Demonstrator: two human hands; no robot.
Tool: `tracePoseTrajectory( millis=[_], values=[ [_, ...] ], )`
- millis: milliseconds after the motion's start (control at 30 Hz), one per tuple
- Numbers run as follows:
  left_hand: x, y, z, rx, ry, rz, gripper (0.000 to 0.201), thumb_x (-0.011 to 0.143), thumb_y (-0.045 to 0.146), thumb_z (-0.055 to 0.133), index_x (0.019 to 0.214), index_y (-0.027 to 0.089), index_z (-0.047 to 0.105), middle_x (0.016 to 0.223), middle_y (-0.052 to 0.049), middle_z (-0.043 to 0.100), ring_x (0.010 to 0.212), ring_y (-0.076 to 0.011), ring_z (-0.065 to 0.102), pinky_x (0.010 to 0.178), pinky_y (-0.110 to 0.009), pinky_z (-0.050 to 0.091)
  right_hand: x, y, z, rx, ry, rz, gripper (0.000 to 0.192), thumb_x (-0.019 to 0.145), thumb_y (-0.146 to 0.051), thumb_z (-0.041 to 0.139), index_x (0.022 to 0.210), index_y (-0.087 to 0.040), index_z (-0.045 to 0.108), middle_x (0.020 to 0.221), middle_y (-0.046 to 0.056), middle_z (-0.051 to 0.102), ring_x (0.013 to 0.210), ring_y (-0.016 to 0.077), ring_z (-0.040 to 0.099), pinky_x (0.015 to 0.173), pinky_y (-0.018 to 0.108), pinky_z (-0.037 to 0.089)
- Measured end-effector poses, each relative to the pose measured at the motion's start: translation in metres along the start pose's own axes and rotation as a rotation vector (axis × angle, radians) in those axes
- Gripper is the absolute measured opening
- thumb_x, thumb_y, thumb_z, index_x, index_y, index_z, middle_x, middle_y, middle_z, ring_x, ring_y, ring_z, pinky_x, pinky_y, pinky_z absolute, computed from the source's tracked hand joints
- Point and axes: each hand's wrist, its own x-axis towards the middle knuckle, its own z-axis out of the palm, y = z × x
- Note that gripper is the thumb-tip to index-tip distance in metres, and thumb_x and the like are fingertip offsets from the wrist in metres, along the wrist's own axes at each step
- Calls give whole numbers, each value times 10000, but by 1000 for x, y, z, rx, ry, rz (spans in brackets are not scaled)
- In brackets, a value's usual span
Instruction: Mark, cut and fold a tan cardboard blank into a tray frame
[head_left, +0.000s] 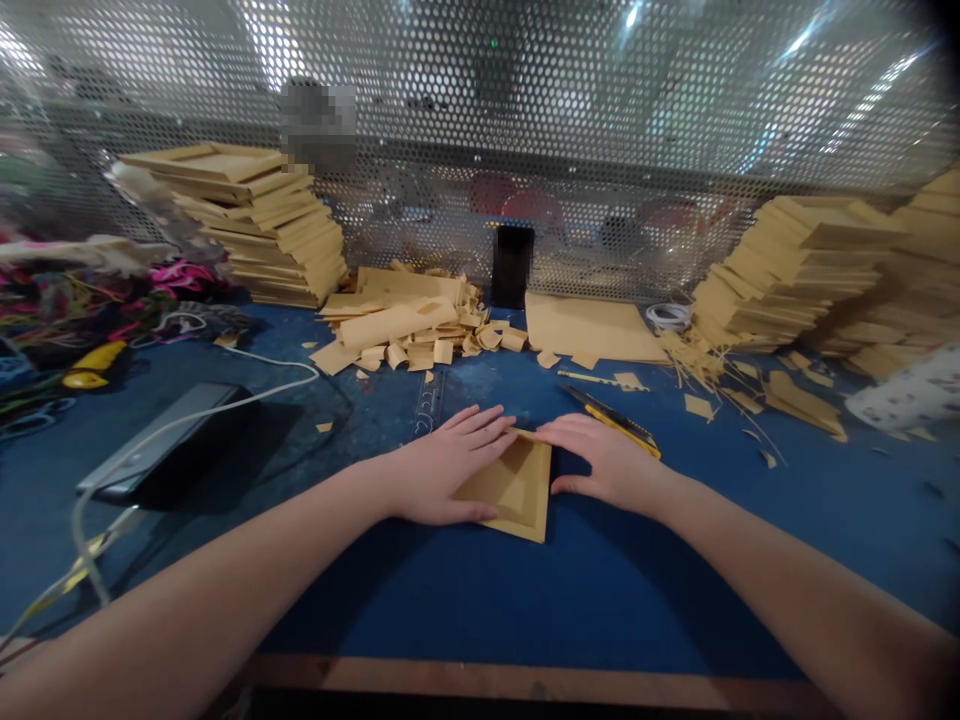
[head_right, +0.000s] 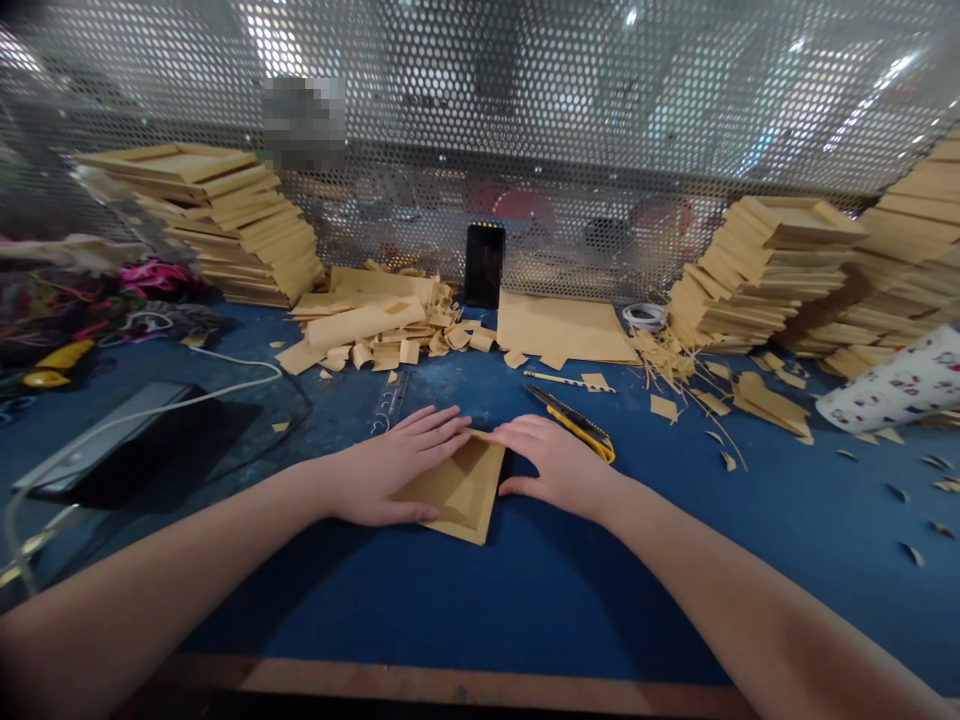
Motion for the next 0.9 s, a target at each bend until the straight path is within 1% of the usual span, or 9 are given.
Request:
tracePoseTrajectory(
  millis=[33, 100, 200, 300, 400, 467, 533, 667, 900],
  values=[
    [-1, 1, -2, 15, 16, -17, 911, 878, 719, 408, 1545, 168, 124, 1605, -96, 63, 1478, -296, 33, 1200, -457, 9, 0, 0, 0, 18, -3, -7, 566, 860, -492, 654, 1339, -217, 530, 1289, 109, 609, 1212, 272, 534, 1042, 459, 427],
    [-6, 2, -6, 46, 43, -68, 1067, 757, 821, 479, 1539, 171, 157, 1601, -111, 100, 1471, -325, 72, 1194, -468, 43, 1, -1, -1, 34, 1, -17, 519, 877, -474, 639, 1309, -200, 550, 1263, 111, 621, 1190, 264, 543, 1033, 446, 432],
    [-15, 5, -15, 93, 62, -193, 1304, 550, 903, 575, 1535, 157, 157, 1574, -152, 203, 1419, -376, 230, 1156, -491, 155, 0, -2, -2, 39, 3, -7, 523, 873, -474, 643, 1297, -181, 554, 1236, 122, 628, 1156, 267, 557, 1002, 433, 453],
    [-24, 6, -22, 130, 76, -307, 1348, 493, 882, 635, 1526, 147, 179, 1481, -184, 386, 1302, -394, 408, 1085, -495, 263, 0, -3, -3, 43, 17, 26, 508, 870, -453, 655, 1279, -166, 566, 1183, 127, 644, 1106, 264, 579, 964, 419, 477],
    [-26, 7, -26, 126, 66, -355, 1204, 544, 811, 684, 1479, 158, 299, 1239, -152, 609, 1102, -359, 570, 983, -465, 366, 0, -3, -4, 48, 38, 49, 432, 871, -426, 662, 1208, -161, 607, 1119, 121, 664, 1052, 254, 600, 929, 407, 496],
    [-26, 9, -27, 106, 49, -351, 1050, 616, 747, 692, 1439, 184, 362, 1112, -112, 664, 988, -330, 618, 906, -442, 418, 0, -4, -5, 48, 49, 65, 372, 865, -409, 673, 1150, -172, 634, 1073, 108, 678, 1012, 245, 616, 898, 396, 508],
    [-25, 9, -28, 86, 45, -329, 914, 695, 688, 669, 1419, 210, 381, 1071, -88, 678, 948, -313, 630, 853, -428, 445, 0, -4, -6, 51, 63, 76, 313, 860, -385, 685, 1100, -186, 657, 1036, 91, 692, 978, 233, 631, 871, 378, 517],
    [-24, 4, -24, 64, 68, -280, 756, 800, 621, 602, 1410, 224, 395, 1127, -91, 664, 986, -294, 630, 869, -423, 455, 0, -3, -8, 69, 83, 75, 232, 840, -350, 716, 1018, -203, 697, 972, 61, 718, 914, 211, 656, 825, 345, 523],
    [-23, -9, -16, 49, 114, -191, 583, 854, 567, 587, 1323, 231, 500, 1278, -79, 607, 1133, -281, 578, 998, -435, 406, -2, 4, -7, 107, 101, 3, 159, 864, -368, 687, 878, -213, 720, 901, 43, 715, 880, 198, 651, 803, 340, 519]
  ],
)
